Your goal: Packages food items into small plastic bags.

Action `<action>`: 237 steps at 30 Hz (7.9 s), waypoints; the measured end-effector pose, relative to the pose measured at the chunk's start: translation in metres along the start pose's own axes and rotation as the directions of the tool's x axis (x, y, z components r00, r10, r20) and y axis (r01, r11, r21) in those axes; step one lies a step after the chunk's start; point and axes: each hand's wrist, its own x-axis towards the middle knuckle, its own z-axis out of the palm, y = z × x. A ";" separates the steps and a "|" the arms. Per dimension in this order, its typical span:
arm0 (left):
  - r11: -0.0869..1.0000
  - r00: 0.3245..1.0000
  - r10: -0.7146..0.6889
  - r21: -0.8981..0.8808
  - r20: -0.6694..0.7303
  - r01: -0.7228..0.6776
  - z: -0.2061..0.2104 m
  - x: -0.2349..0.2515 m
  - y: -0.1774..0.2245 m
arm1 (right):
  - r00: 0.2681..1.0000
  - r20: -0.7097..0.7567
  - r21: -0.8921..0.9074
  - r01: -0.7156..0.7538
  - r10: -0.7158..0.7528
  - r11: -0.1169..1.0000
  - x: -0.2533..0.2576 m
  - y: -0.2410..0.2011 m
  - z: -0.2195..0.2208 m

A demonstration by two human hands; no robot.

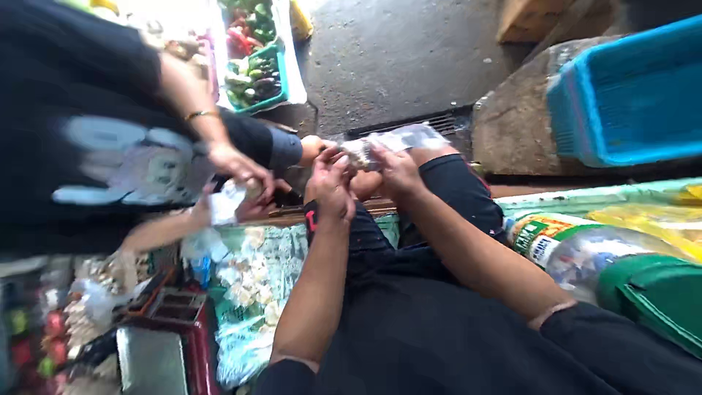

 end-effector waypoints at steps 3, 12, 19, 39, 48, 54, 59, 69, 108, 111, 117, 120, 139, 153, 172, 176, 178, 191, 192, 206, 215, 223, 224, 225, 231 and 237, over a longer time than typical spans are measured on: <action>0.971 0.971 -0.238 0.015 0.011 0.238 0.005 0.003 -0.008 | 0.997 -0.064 -0.060 -0.044 0.040 0.997 -0.001 0.001 0.004; 0.981 0.983 -0.183 -0.075 -0.018 0.181 -0.023 0.013 -0.035 | 0.995 0.021 -0.135 -0.095 0.099 0.986 0.004 0.022 0.001; 0.990 0.990 -0.139 -0.006 0.025 0.139 -0.089 -0.026 -0.018 | 0.968 0.151 -0.001 -0.201 0.199 0.980 0.003 0.019 0.018; 0.967 0.938 -0.119 -0.252 -0.325 0.035 -0.153 -0.036 -0.028 | 0.909 0.416 -0.139 0.047 0.015 0.989 -0.013 -0.011 0.060; 0.962 0.929 -0.083 -0.271 -0.361 -0.019 -0.104 0.012 -0.015 | 0.947 0.321 -0.032 0.020 -0.009 0.999 -0.003 0.006 0.028; 1.000 0.988 -0.014 -0.023 0.156 0.018 -0.063 -0.003 0.003 | 0.934 0.241 0.033 -0.280 0.265 0.959 -0.024 0.039 0.046; 0.986 0.983 0.057 0.141 0.176 -0.083 -0.056 0.003 -0.010 | 0.920 0.286 0.093 -0.304 0.267 0.948 -0.019 0.011 0.028; 0.319 0.587 0.762 0.628 0.275 -0.709 -0.037 -0.019 0.065 | 0.938 0.242 0.370 -0.325 0.247 0.870 -0.021 -0.002 0.021; 0.047 0.583 0.520 0.661 0.624 -0.749 -0.048 -0.042 -0.031 | 0.880 0.411 0.438 -0.418 0.237 0.796 -0.017 -0.022 0.018; 0.067 0.583 0.444 0.623 0.681 -0.779 -0.056 -0.045 -0.037 | 0.856 0.414 0.391 -0.475 0.310 0.788 -0.020 -0.016 0.027; 0.163 0.596 0.409 0.587 0.691 -0.793 -0.060 -0.064 -0.037 | 0.854 0.394 0.307 -0.472 0.341 0.826 -0.029 -0.012 0.036; 0.377 0.671 0.529 0.564 0.520 -0.735 -0.071 -0.073 -0.023 | 0.826 0.437 0.317 -0.512 0.356 0.798 -0.031 -0.006 0.034; 0.987 0.999 -0.031 -0.157 -0.033 0.026 -0.150 -0.050 -0.022 | 0.842 0.539 -0.168 0.086 0.018 0.982 -0.048 0.003 0.065; 0.990 0.962 0.130 0.013 0.242 -0.138 -0.128 -0.019 0.065 | 0.540 0.773 -0.617 0.519 0.333 0.591 -0.034 -0.043 0.033; 0.938 0.946 0.323 0.123 0.024 -0.323 -0.130 -0.104 0.068 | 0.729 0.664 -0.378 0.131 0.170 0.917 -0.072 -0.032 0.128; 0.915 0.961 0.272 -0.293 -0.056 -0.277 -0.149 -0.110 0.079 | 0.746 0.653 -0.434 0.224 0.134 0.873 -0.071 -0.038 0.137; 0.887 0.969 0.162 -0.402 -0.189 -0.227 -0.152 -0.108 0.076 | 0.777 0.610 -0.611 0.337 0.155 0.716 -0.066 -0.026 0.141; 0.883 0.840 0.352 0.445 -0.413 -0.152 -0.171 -0.082 0.027 | 0.752 0.502 -0.232 -0.358 0.426 0.905 -0.043 0.046 0.144; 0.865 0.831 0.362 0.485 -0.422 -0.130 -0.170 -0.079 0.026 | 0.751 0.499 -0.232 -0.365 0.432 0.902 -0.043 0.048 0.143; 0.850 0.898 0.371 0.475 -0.236 -0.226 -0.170 -0.078 0.051 | 0.837 0.452 -0.155 -0.268 0.309 0.951 -0.038 0.038 0.145; 0.864 0.884 0.434 0.358 -0.172 -0.355 -0.169 -0.078 0.059 | 0.831 0.537 -0.196 -0.040 0.141 0.980 -0.040 0.023 0.141; 0.815 0.840 0.517 0.394 -0.164 -0.425 -0.164 -0.081 0.061 | 0.794 0.594 -0.230 0.013 0.129 0.973 -0.043 0.013 0.132; 0.808 0.835 0.526 0.402 -0.163 -0.430 -0.163 -0.081 0.061 | 0.795 0.596 -0.236 0.036 0.115 0.971 -0.043 0.012 0.132; 0.808 0.834 0.528 0.398 -0.162 -0.434 -0.163 -0.081 0.063 | 0.795 0.598 -0.248 0.064 0.101 0.967 -0.043 0.011 0.131; 0.829 0.845 0.507 0.366 -0.170 -0.423 -0.163 -0.084 0.064 | 0.814 0.579 -0.258 0.126 0.050 0.958 -0.044 0.013 0.131; 0.776 0.805 0.577 0.401 -0.138 -0.487 -0.165 -0.084 0.067 | 0.750 0.661 -0.084 0.020 0.041 0.996 -0.040 0.004 0.120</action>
